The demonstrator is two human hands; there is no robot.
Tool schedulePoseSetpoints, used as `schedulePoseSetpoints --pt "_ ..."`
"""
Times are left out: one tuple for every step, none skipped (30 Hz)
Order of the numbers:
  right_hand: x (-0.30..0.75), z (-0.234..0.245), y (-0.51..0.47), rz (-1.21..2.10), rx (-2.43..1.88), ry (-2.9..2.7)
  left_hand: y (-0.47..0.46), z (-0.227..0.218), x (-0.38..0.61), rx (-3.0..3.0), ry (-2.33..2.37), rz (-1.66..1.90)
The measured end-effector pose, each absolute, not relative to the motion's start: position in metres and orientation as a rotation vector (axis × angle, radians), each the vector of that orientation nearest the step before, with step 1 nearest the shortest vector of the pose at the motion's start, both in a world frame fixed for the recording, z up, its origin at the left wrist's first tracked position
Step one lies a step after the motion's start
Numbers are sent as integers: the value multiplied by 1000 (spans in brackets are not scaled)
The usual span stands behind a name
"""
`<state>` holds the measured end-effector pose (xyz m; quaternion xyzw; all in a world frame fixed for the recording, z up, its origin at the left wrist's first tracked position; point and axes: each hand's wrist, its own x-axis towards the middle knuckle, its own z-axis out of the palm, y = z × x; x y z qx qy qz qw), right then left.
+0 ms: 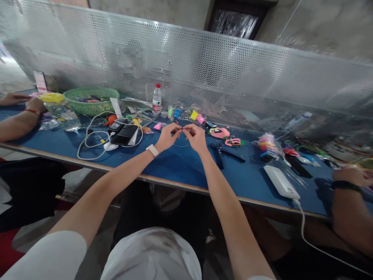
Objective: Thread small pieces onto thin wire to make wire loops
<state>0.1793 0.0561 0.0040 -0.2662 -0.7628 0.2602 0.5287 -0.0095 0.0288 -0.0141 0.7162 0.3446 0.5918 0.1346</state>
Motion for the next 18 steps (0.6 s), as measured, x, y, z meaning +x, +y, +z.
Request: schedulePoseSetpoints --pt "180 5 55 584 -647 -1833 29 -14 -10 2064 991 1714" --pt "181 5 55 540 -657 -1843 29 -14 -10 2051 978 1712" --pt "182 5 55 487 -661 -1853 29 -14 -10 2036 960 1705" --pt "183 5 54 423 -659 -1867 29 -13 -11 2013 930 1690" --pt "184 6 54 352 -651 -1884 30 -13 -11 1980 886 1668" --pt "185 6 53 281 -639 -1907 31 -12 -12 1940 834 1638" --pt "186 6 53 218 -625 -1935 32 -11 -13 1900 783 1605" --pt "188 7 52 165 -611 -1966 33 -10 -14 1865 740 1575" --pt "189 8 51 127 -598 -1996 35 -9 -15 1839 709 1549" --pt "191 8 51 101 -590 -2022 37 -9 -16 1821 690 1527" --pt "192 9 50 87 -588 -2039 38 -9 -17 1805 681 1506" --pt "193 9 50 82 -590 -2050 40 -9 -18 1786 675 1480" --pt "194 9 50 85 -594 -2054 41 -9 -20 1767 669 1449" --pt "195 9 50 95 -596 -2057 42 -9 -21 1756 664 1413" --pt "195 9 51 112 -595 -2057 43 -9 -22 1759 668 1377" --pt "195 8 51 133 -597 -2052 44 -10 -24 1779 682 1349" --pt "195 8 52 157 -603 -2044 45 -10 -25 1815 707 1331" --pt "194 8 52 184 -616 -2033 45 -10 -26 1863 739 1328"
